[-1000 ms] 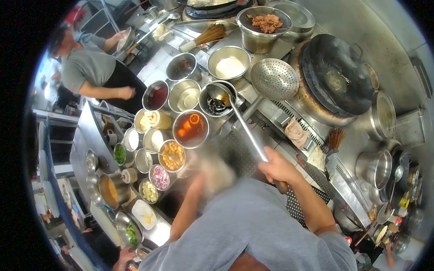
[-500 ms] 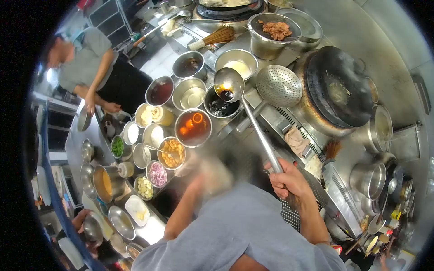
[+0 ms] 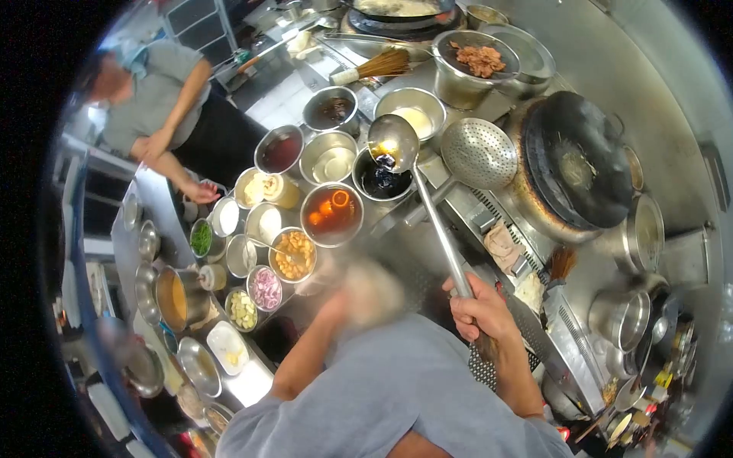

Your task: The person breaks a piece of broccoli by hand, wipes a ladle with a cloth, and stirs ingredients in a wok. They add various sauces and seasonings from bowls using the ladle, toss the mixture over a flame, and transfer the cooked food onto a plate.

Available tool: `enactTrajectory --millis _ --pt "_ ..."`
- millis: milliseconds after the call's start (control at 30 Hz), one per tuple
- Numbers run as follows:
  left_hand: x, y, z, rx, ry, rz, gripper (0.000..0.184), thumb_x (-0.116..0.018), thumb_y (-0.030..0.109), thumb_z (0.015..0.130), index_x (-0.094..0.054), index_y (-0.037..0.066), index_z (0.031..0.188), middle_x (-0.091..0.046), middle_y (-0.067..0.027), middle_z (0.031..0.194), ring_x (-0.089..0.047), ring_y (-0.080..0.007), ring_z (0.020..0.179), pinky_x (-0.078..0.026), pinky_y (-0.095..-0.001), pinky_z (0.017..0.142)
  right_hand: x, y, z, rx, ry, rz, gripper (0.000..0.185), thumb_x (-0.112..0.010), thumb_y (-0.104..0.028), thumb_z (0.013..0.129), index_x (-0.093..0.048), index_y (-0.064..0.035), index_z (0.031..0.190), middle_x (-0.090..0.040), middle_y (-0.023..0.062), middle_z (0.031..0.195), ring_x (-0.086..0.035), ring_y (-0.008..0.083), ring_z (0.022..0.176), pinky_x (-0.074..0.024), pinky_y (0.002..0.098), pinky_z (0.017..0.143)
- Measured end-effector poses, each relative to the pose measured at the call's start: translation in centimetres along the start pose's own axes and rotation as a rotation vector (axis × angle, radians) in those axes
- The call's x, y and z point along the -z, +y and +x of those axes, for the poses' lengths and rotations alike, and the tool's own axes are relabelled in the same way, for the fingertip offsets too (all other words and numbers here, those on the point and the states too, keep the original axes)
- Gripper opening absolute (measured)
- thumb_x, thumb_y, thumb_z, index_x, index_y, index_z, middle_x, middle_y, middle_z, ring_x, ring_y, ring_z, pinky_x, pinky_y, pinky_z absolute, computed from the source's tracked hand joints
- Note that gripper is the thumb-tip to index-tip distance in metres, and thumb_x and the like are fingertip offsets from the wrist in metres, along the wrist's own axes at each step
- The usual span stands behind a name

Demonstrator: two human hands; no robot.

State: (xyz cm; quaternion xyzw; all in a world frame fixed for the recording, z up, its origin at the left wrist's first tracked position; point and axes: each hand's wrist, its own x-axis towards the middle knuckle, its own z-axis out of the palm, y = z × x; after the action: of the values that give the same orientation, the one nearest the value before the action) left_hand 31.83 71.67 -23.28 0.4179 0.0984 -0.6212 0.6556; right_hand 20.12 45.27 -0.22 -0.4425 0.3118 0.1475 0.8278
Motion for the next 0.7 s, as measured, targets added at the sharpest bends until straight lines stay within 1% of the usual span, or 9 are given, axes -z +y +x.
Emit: enactTrajectory --millis 100,133,200,267,333,467,533,633,700 --pt "-1.8 0.8 0.3 -0.035 -0.032 0.052 0.056 -0.068 0.024 0.084 -0.044 -0.001 0.129 -0.060 -0.0140 0.115 -0.059 -0.0248 0.105 -0.050 -0.0367 0.088 0.0 -0.1 0.2 0.008 0.017 0.035 0.025 -0.051 -0.001 0.083 -0.048 -0.0038 0.107 -0.038 -0.0024 0.055 -0.035 0.0061 0.034 -0.0285 0.0223 0.031" --pt "-1.3 0.1 1.0 -0.451 -0.480 0.065 0.055 -0.067 0.024 0.085 -0.044 -0.001 0.128 -0.060 -0.0135 0.115 -0.059 -0.0247 0.105 -0.049 -0.0373 0.089 0.2 -0.1 0.1 0.054 0.038 0.076 0.025 -0.051 -0.001 0.083 -0.048 -0.0038 0.107 -0.038 -0.0024 0.055 -0.035 0.0061 0.034 -0.0285 0.0224 0.031" --pt "-2.5 -0.3 1.3 0.048 0.021 0.054 0.053 -0.066 0.022 0.086 -0.044 0.000 0.129 -0.058 -0.0132 0.118 -0.058 -0.0251 0.107 -0.048 -0.0379 0.091 1.5 0.1 0.0 -0.001 -0.017 0.182 0.024 -0.051 -0.001 0.083 -0.049 -0.0032 0.107 -0.039 -0.0028 0.056 -0.035 0.0056 0.034 -0.0283 0.0224 0.032" --pt "-8.0 1.7 -0.8 0.103 0.183 0.156 0.052 -0.064 0.020 0.087 -0.043 0.000 0.130 -0.056 -0.0135 0.121 -0.057 -0.0254 0.109 -0.047 -0.0385 0.092 4.9 2.2 0.8 0.060 -0.077 0.364 0.025 -0.050 -0.003 0.085 -0.047 -0.0023 0.109 -0.040 -0.0031 0.056 -0.036 0.0056 0.033 -0.0286 0.0233 0.031" --pt "-8.7 1.1 0.3 0.061 0.084 0.188 0.051 -0.062 0.019 0.087 -0.043 0.000 0.130 -0.055 -0.0137 0.123 -0.056 -0.0263 0.111 -0.047 -0.0394 0.093 7.7 3.6 0.9 0.047 -0.485 0.745 0.027 -0.049 -0.005 0.087 -0.044 -0.0018 0.113 -0.040 -0.0034 0.055 -0.037 0.0057 0.032 -0.0290 0.0242 0.030" --pt "-12.1 1.4 3.7 -0.090 -0.137 0.537 0.055 -0.066 0.014 0.082 -0.043 0.000 0.130 -0.055 -0.0117 0.119 -0.054 -0.0242 0.112 -0.044 -0.0372 0.094 13.0 4.1 -2.6 0.276 -0.459 0.781 0.029 -0.048 -0.005 0.087 -0.043 -0.0005 0.116 -0.037 -0.0027 0.054 -0.038 0.0070 0.031 -0.0283 0.0245 0.028" --pt "-21.1 4.6 5.4 -0.204 -0.099 0.902 0.062 -0.071 0.015 0.076 -0.043 0.004 0.130 -0.056 -0.0111 0.117 -0.053 -0.0217 0.110 -0.043 -0.0336 0.093 15.1 1.6 -6.3 0.431 -0.198 0.641 0.028 -0.049 -0.002 0.085 -0.046 -0.0002 0.113 -0.039 -0.0014 0.054 -0.039 0.0089 0.031 -0.0298 0.0260 0.029" --pt "-32.9 8.1 9.9 -0.684 -0.165 1.460 0.060 -0.069 0.019 0.077 -0.042 0.005 0.130 -0.059 -0.0180 0.115 -0.057 -0.0264 0.108 -0.042 -0.0345 0.094 19.0 -1.3 -8.5 0.507 0.111 0.456 0.033 -0.051 -0.003 0.082 -0.046 -0.0003 0.114 -0.041 -0.0006 0.055 -0.040 0.0093 0.033 -0.0314 0.0261 0.030" --pt "-39.5 8.6 13.3 -0.918 -0.079 1.506 0.056 -0.068 0.021 0.077 -0.044 0.004 0.125 -0.059 -0.0215 0.113 -0.058 -0.0315 0.106 -0.043 -0.0381 0.092 23.1 -3.0 -7.4 0.487 0.617 -0.152 0.035 -0.053 -0.004 0.078 -0.047 -0.0003 0.112 -0.045 0.0009 0.057 -0.044 0.0101 0.036 -0.0339 0.0260 0.032"
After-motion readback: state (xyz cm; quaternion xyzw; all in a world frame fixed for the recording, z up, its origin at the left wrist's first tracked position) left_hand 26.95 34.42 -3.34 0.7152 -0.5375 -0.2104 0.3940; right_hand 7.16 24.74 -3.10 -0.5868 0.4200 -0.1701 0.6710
